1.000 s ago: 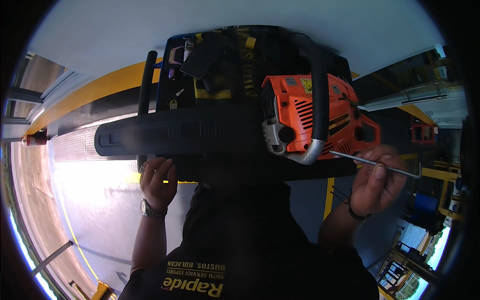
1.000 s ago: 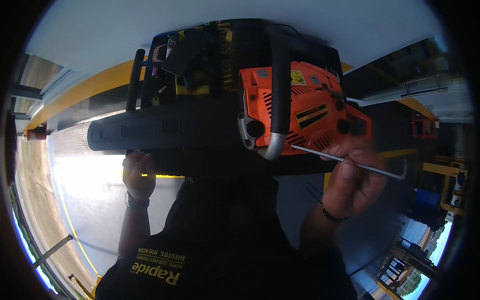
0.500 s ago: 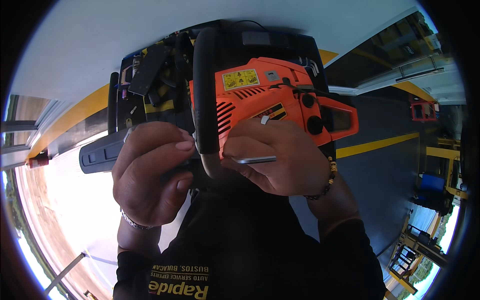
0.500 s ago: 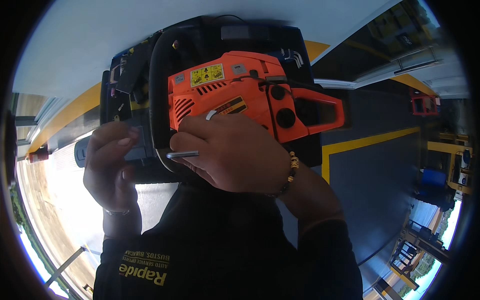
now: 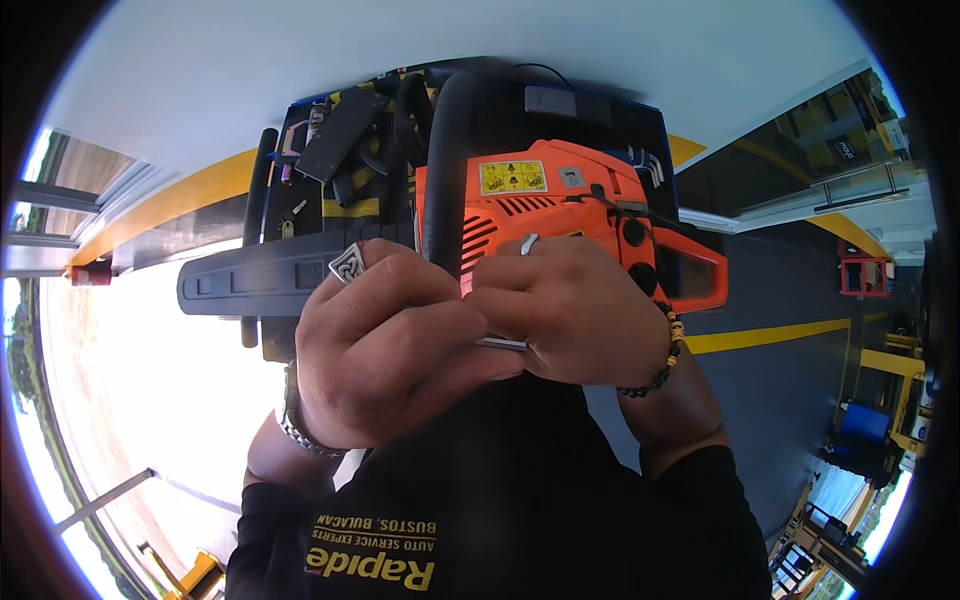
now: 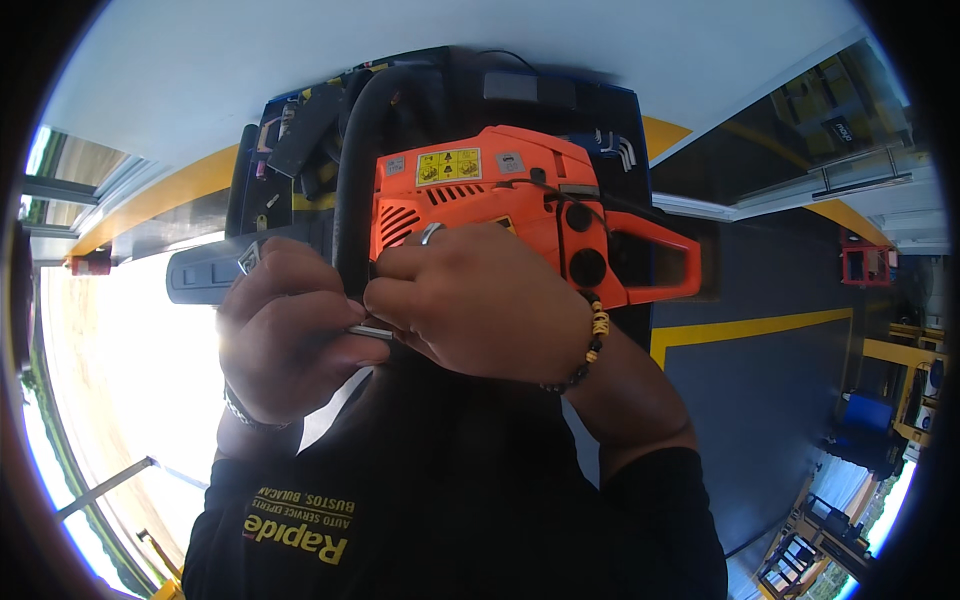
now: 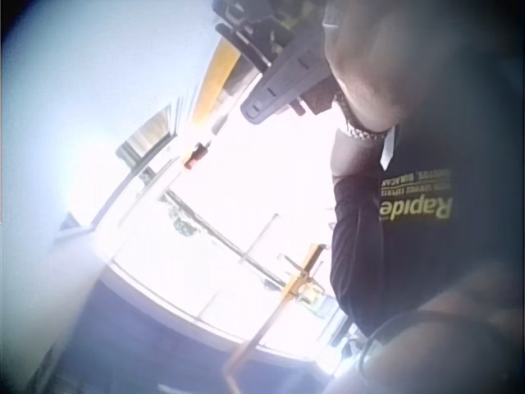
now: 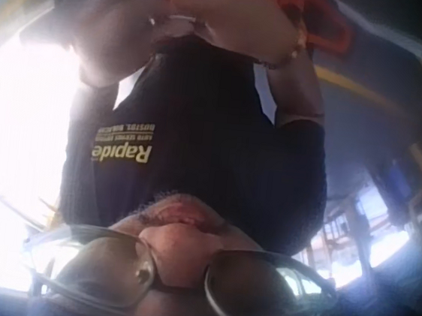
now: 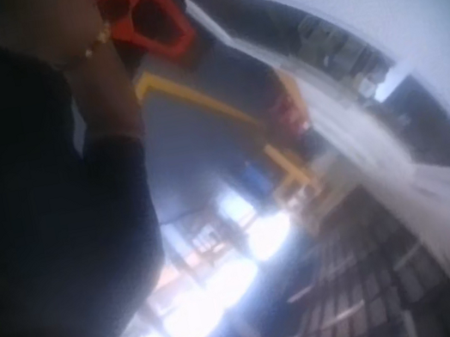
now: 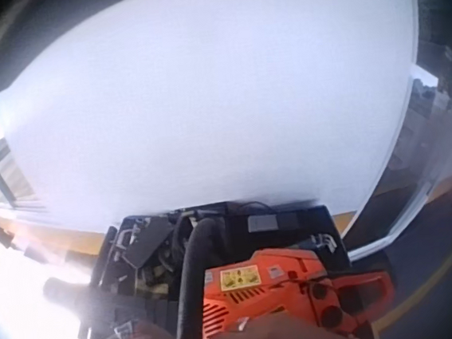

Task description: The person retrieves a chainsaw from a cart, places it on a tool cart, and uses an Allen key to remove screws from the chainsaw's side cover. The person then removes the cover and pulls out the starter cord, inspecting the internal components.

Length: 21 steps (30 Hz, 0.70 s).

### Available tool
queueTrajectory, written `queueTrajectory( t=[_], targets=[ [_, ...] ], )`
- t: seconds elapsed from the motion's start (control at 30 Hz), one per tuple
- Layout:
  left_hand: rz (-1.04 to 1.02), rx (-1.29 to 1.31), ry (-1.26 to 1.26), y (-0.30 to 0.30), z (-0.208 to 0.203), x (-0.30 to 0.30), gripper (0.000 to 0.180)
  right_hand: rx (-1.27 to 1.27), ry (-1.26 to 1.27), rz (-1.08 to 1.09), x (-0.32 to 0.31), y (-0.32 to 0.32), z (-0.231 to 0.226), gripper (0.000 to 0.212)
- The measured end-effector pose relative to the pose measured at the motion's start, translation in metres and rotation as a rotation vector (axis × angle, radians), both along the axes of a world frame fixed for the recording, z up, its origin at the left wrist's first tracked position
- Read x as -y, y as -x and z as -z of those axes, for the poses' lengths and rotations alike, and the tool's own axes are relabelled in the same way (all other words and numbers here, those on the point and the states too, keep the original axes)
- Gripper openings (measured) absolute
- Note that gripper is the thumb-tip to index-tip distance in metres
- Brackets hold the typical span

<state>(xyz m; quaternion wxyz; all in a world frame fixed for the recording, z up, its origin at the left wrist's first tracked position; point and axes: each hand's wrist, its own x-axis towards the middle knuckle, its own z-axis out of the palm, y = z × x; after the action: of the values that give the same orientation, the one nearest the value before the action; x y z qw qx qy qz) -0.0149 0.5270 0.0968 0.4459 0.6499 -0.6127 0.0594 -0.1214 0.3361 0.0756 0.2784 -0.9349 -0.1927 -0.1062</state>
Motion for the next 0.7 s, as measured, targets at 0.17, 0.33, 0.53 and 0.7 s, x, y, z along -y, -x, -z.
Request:
queueTrajectory(
  t=[0.17, 0.33, 0.53, 0.7],
  targets=[
    [0.045, -0.039, -0.053, -0.006, 0.005, 0.007, 0.029, 0.038, -0.050, 0.016, 0.007, 0.003, 0.006, 0.023],
    [0.146, -0.096, -0.010, -0.018, 0.011, 0.007, 0.021, 0.161, -0.601, -0.086, 0.020, 0.005, -0.017, 0.025],
    [-0.038, -0.059, 0.097, 0.000, 0.029, 0.009, 0.023, 0.134, -0.885, -0.045, -0.010, -0.002, 0.007, 0.019],
    [-0.092, -0.047, 0.224, 0.007, 0.033, 0.017, 0.020, 0.171, -1.020, -0.078, -0.016, -0.012, 0.022, 0.023]
  ],
)
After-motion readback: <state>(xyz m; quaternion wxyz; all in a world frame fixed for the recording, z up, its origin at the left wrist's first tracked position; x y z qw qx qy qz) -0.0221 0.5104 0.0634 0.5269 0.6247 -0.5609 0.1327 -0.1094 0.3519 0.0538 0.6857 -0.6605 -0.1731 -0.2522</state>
